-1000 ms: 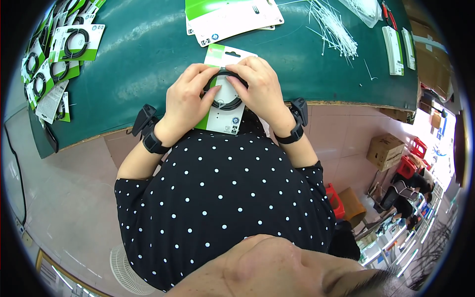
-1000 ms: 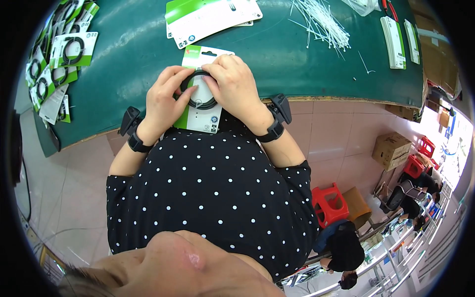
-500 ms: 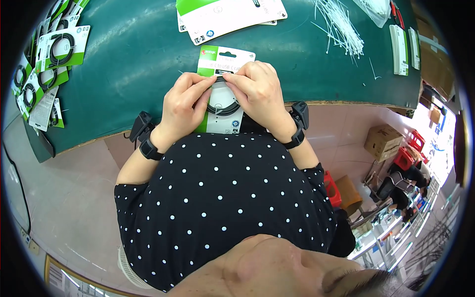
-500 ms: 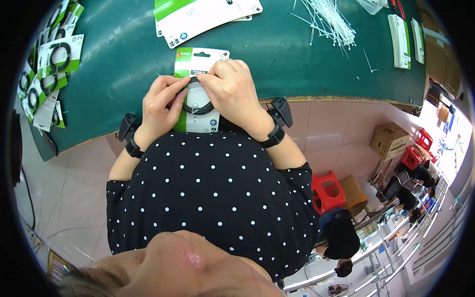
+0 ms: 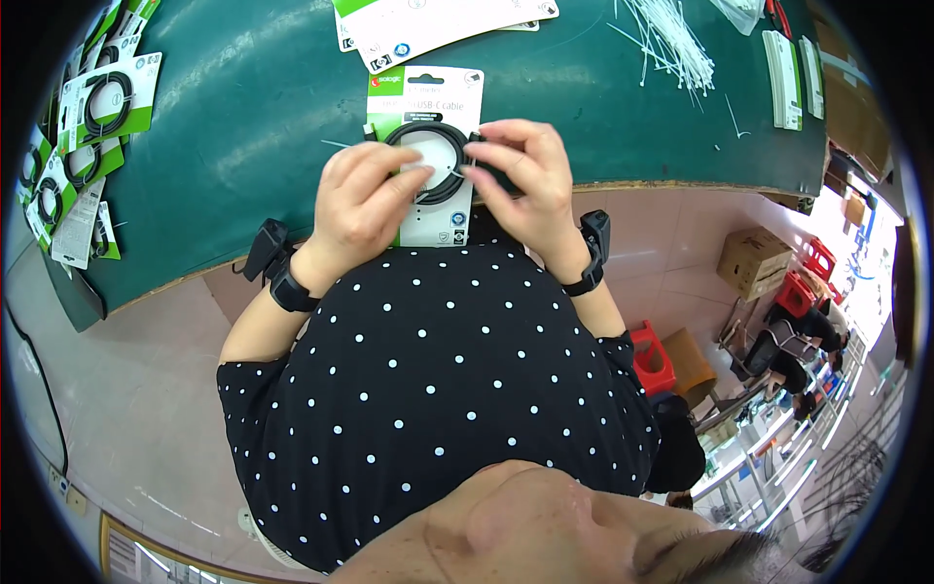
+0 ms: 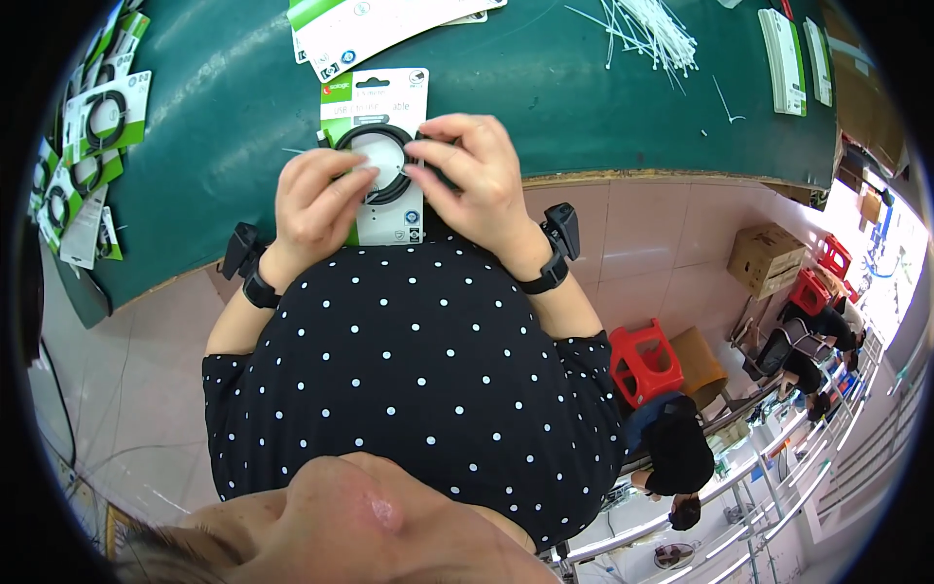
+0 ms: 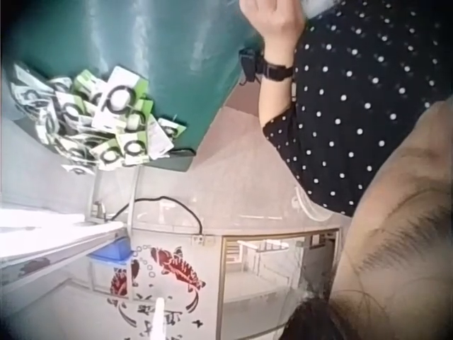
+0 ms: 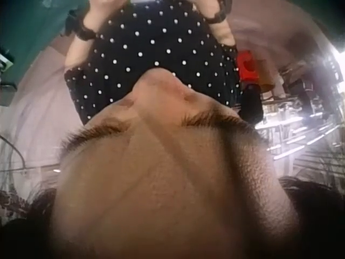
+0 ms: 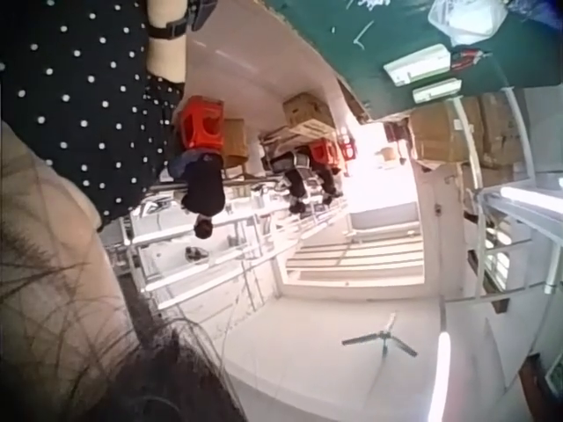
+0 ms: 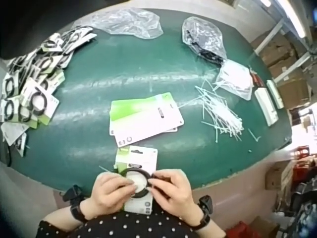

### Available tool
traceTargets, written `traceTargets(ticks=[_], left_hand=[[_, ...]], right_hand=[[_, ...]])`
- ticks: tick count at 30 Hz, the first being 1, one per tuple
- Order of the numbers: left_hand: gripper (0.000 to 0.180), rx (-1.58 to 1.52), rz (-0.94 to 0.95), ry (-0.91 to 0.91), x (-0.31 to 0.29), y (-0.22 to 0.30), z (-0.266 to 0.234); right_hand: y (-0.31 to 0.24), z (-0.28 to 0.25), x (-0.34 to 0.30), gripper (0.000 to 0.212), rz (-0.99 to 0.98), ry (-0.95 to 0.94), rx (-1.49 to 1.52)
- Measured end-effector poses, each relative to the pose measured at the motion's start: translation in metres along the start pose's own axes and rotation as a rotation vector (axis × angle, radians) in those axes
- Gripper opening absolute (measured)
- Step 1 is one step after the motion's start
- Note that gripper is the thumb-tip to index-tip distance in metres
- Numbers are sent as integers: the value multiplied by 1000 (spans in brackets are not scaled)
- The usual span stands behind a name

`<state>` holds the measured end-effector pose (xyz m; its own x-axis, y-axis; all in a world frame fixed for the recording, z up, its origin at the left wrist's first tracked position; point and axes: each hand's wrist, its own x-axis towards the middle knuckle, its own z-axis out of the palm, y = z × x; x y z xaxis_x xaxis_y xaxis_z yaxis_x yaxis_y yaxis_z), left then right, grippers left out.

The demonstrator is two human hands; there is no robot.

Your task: The person packages a USB cable by placing it onto a cardboard backing, threading a plastic tie through the card and around the cable, and pulling the tie tight by hand. They then turn the package over to inspect it before placing it onto a pile of others on the table.

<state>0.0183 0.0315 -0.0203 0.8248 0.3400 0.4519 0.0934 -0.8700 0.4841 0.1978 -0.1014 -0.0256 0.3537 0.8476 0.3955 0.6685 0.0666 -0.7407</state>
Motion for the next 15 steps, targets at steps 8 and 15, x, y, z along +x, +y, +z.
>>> traceTargets(ticks=[8, 15], left_hand=[[23, -105, -66, -136, 0, 11, 8], [19, -247, -86, -81, -8, 8, 11]], right_hand=[[-1, 1, -5, 25, -136, -111, -31], [4, 8, -13, 23, -251, -64, -112]])
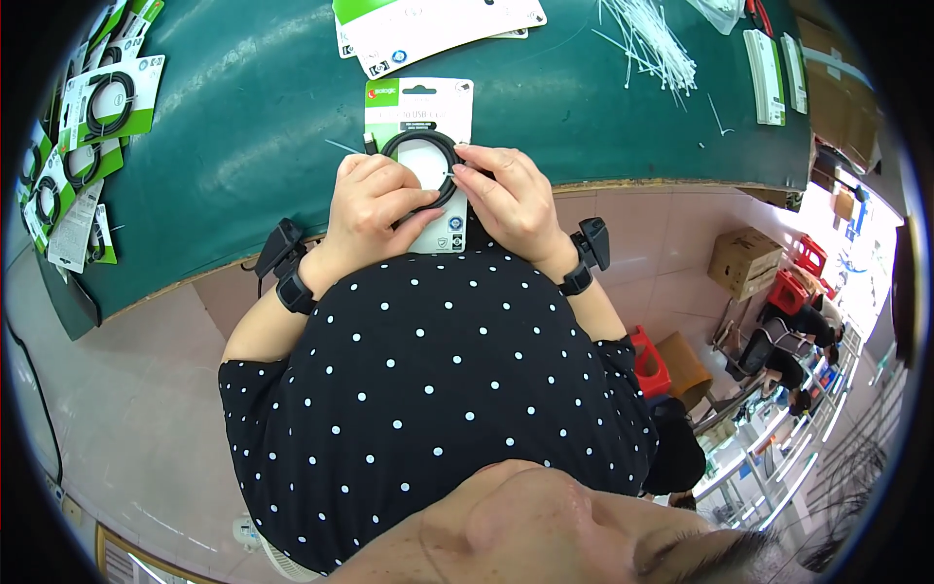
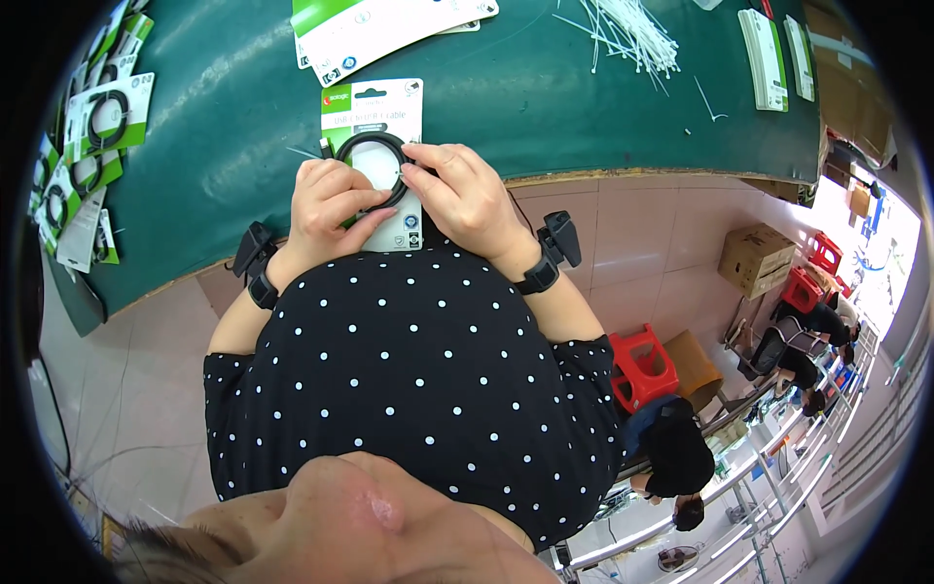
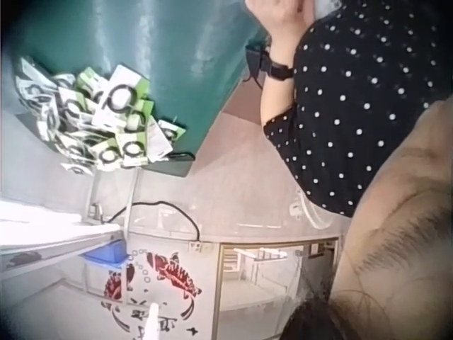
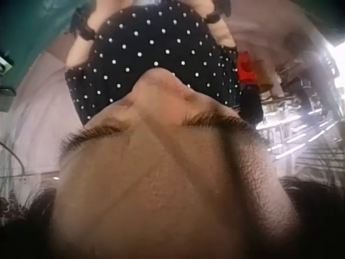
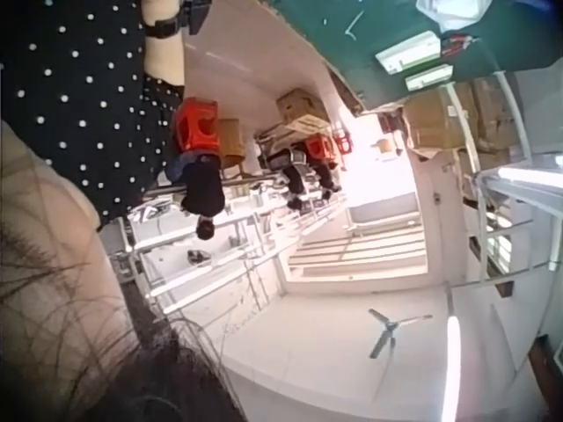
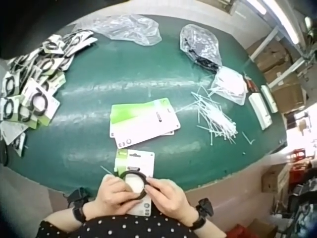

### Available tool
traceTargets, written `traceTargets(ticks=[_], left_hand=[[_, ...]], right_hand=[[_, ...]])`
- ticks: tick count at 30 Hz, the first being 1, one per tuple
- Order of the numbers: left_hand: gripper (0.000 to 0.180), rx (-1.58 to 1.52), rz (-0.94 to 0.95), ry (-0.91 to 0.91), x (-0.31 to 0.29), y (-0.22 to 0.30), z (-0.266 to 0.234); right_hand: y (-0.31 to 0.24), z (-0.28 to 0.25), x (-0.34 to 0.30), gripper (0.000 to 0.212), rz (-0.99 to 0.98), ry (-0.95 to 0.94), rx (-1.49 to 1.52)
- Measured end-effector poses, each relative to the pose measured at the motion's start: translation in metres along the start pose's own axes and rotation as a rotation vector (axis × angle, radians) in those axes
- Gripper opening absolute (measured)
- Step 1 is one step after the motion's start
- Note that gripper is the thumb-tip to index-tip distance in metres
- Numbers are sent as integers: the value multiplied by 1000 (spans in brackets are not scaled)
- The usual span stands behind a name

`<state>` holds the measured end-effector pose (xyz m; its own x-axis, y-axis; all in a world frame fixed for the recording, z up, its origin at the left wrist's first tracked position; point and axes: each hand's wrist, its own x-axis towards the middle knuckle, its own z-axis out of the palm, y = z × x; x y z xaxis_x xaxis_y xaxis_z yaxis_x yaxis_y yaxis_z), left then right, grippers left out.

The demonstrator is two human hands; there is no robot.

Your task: The person packages a USB cable by placing it onto a cardboard backing, threading a plastic tie through the card and around the cable, and pulling the tie tight by hand. They then turn the package over to inspect it before placing it onto a pile of others on the table.

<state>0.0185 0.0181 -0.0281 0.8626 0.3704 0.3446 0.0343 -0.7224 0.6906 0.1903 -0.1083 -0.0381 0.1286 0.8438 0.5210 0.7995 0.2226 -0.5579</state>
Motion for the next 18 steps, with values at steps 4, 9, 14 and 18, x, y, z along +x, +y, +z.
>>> traceTargets(ticks=[4, 9, 14, 18], left_hand=[[18, -27, 18, 0, 0, -1, -1], [18, -46, 54, -40, -1, -6, -4], [19, -42, 76, -70, -2, -8, -6], [21, -18, 86, -51, -2, -8, -4]], right_hand=[[-1, 2, 0, 23, 4, 24, 7], [2, 2, 1, 23, 3, 21, 25], [2, 3, 2, 26, 16, 34, 51], [2, -3, 10, 27, 98, 9, 92]])
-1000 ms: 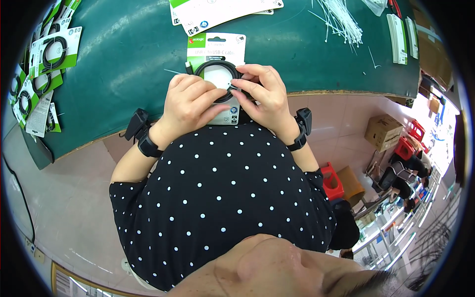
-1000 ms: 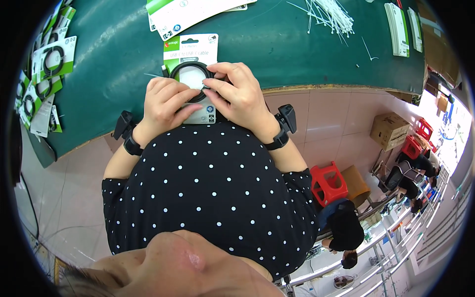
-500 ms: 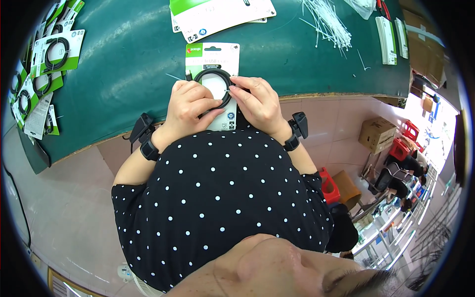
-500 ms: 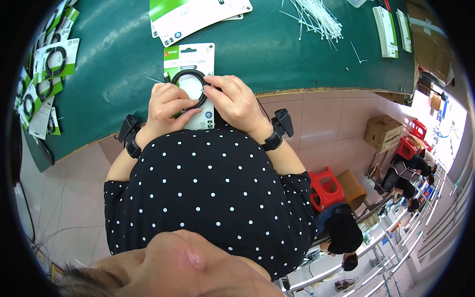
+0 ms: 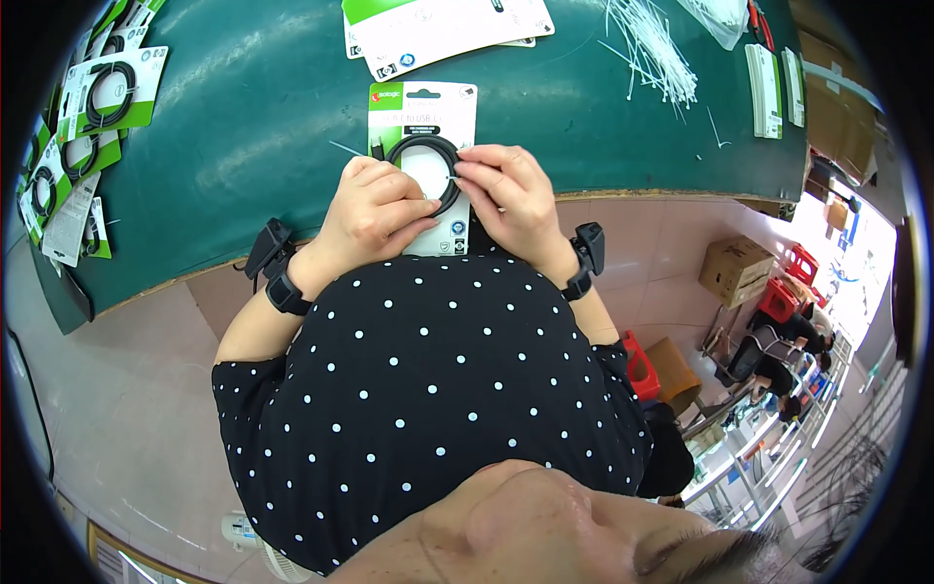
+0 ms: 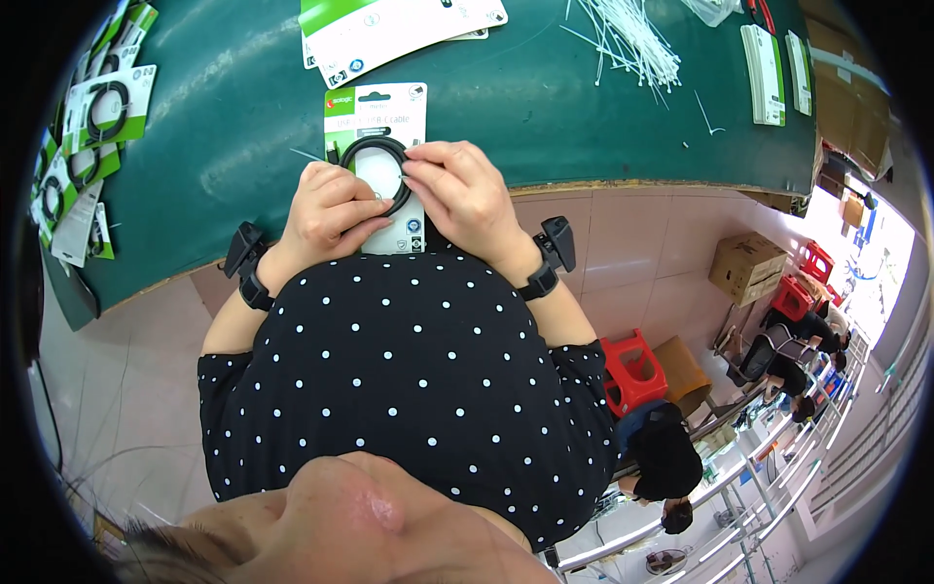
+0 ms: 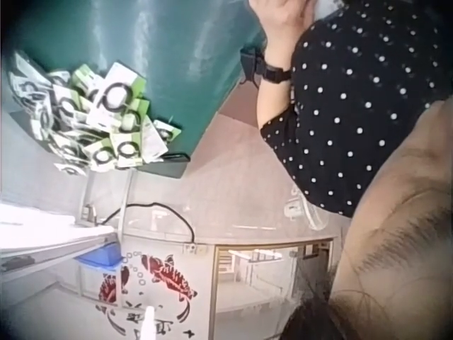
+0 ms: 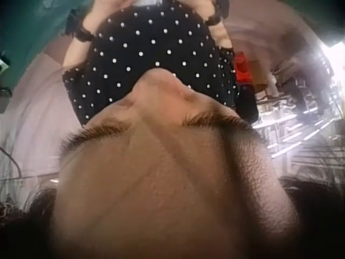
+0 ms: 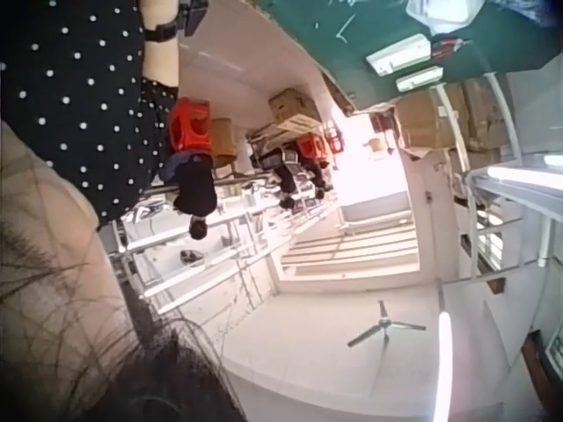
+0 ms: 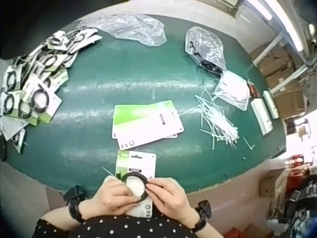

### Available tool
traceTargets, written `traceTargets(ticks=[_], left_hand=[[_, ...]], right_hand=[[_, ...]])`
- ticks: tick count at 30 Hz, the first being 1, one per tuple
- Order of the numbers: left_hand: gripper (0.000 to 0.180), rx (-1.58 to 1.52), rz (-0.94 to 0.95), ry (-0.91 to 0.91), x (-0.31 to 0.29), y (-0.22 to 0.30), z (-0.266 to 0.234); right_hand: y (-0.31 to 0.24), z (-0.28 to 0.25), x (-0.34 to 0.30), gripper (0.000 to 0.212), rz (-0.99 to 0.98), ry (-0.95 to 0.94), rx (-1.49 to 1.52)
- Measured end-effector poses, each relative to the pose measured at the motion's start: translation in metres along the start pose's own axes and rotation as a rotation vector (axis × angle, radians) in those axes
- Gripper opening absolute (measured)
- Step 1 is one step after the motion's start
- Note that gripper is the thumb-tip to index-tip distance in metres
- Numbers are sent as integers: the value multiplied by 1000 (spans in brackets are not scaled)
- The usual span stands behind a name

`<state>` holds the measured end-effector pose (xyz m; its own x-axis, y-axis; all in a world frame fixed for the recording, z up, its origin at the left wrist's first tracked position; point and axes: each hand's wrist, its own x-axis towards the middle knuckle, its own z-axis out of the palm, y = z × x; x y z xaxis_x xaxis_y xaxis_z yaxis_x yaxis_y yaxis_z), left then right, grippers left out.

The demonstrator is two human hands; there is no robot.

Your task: The person packages a USB cable by placing it onto a cardboard backing, threading a plastic tie through the card and around the cable, and pulling the tie tight by hand. They then turn the package over to inspect it before placing it onto a pile of others on the table.

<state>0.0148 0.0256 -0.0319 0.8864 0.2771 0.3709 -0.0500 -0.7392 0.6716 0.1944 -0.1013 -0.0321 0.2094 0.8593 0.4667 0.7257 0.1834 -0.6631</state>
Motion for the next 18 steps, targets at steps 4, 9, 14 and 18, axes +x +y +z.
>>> traceTargets(ticks=[4, 9, 14, 18], left_hand=[[22, 16, 12, 22, -2, 0, 2], [24, 6, 13, 34, -3, 0, 2], [28, -17, 59, 71, -3, -2, 3], [27, 7, 34, 26, -1, -1, -1]], right_hand=[[-6, 3, 17, 27, 76, -26, -29], [-9, 7, 26, 24, 86, -91, -99], [-6, 11, 27, 21, 59, -98, -81], [-6, 11, 28, 19, 76, -114, -77]])
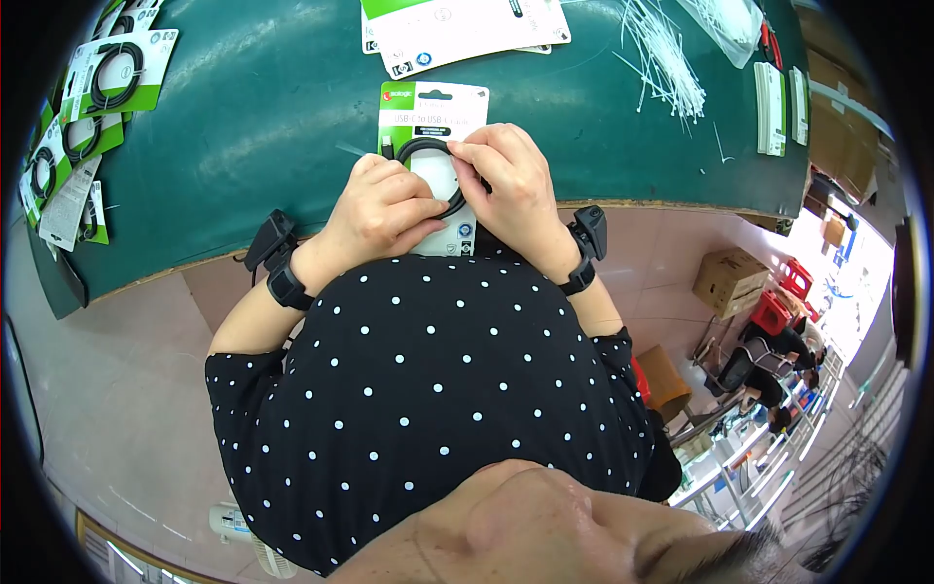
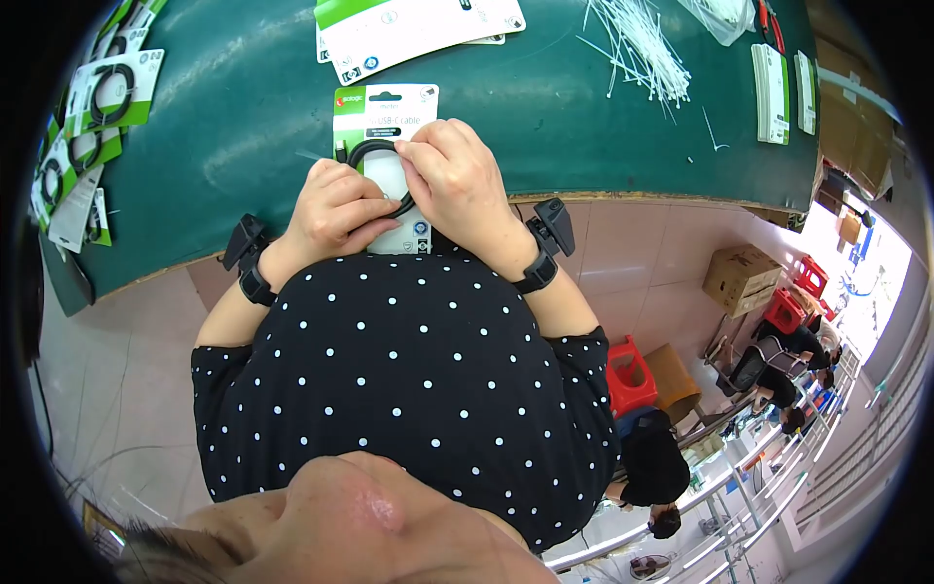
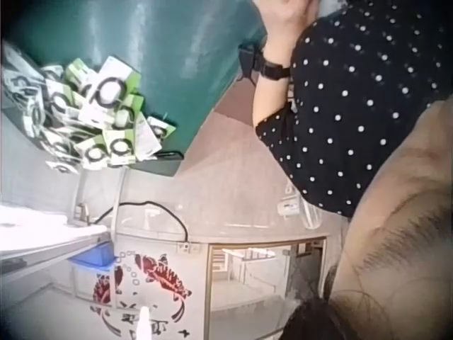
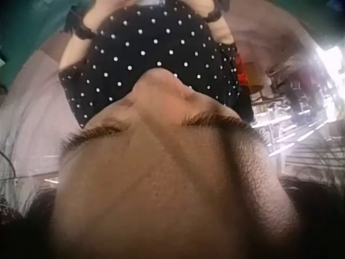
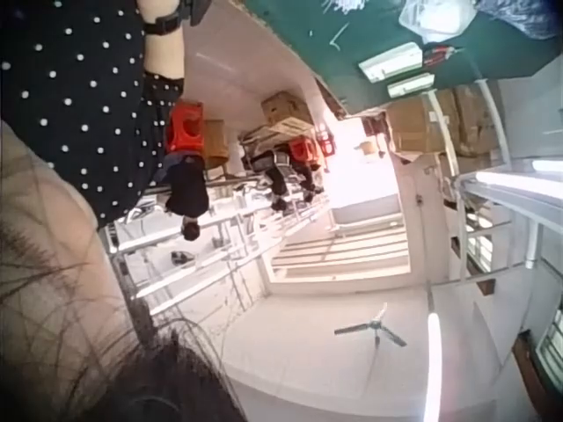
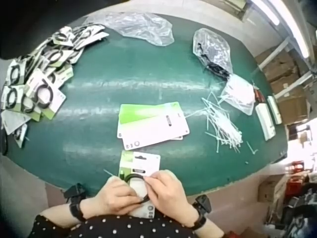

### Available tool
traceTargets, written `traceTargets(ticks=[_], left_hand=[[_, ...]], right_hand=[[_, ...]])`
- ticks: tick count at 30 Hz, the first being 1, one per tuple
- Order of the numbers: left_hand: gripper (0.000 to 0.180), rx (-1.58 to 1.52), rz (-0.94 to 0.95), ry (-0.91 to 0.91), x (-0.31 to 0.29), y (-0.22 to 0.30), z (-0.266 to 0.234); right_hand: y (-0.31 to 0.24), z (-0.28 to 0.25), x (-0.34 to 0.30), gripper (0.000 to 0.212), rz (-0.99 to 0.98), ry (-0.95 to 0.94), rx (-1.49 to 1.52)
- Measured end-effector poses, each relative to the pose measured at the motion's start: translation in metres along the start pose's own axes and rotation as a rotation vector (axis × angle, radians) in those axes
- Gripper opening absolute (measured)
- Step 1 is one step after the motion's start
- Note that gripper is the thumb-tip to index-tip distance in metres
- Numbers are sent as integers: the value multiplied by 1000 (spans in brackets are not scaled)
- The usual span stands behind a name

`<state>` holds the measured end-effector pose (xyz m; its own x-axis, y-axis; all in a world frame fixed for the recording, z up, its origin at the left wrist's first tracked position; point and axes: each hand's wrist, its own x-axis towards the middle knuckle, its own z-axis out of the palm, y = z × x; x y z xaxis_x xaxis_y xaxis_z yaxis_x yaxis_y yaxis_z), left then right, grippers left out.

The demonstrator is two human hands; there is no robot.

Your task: The person packages a USB cable by placing it onto a cardboard backing, threading a plastic tie through the card and around the cable, and pulling the tie tight by hand. They then turn the package over to inspect it before placing it onto a pile of others on the table.

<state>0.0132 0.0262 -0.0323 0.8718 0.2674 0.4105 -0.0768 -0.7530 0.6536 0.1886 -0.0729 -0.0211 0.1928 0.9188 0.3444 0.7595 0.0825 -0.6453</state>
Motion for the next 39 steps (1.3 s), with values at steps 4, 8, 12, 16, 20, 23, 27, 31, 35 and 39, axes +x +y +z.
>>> traceTargets(ticks=[4, 8, 12, 16, 20, 23, 27, 31, 35, 39], left_hand=[[27, 132, -15, 12, 11, 4, -13], [28, 39, 13, 19, -2, -4, -4], [26, -10, -17, -29, -6, -6, -6], [25, -36, 10, -12, -9, -9, -5], [25, -29, 22, -12, -11, -8, -6], [25, -27, 20, -19, -10, -8, -6], [26, -12, 6, -26, -9, -7, -6], [28, -20, -6, -37, -9, -6, -6], [27, -74, -37, 34, -1, 0, -14], [27, -76, -372, 268, -25, 9, -18]], right_hand=[[1, -3, 2, 19, 4, 13, 14], [-3, -7, 9, 20, 77, -40, 0], [-5, -1, 18, 19, -31, -19, -68], [7, 10, 16, 17, -85, -19, -13], [9, 8, 16, 14, -94, -53, -13], [9, 7, 18, 15, -110, -62, -17], [15, 9, 20, 15, -202, -58, -15], [16, 11, 18, 17, -241, -39, -25], [16, 13, 14, 17, -190, 9, 2], [16, 8, 14, 17, -180, 50, -39]])
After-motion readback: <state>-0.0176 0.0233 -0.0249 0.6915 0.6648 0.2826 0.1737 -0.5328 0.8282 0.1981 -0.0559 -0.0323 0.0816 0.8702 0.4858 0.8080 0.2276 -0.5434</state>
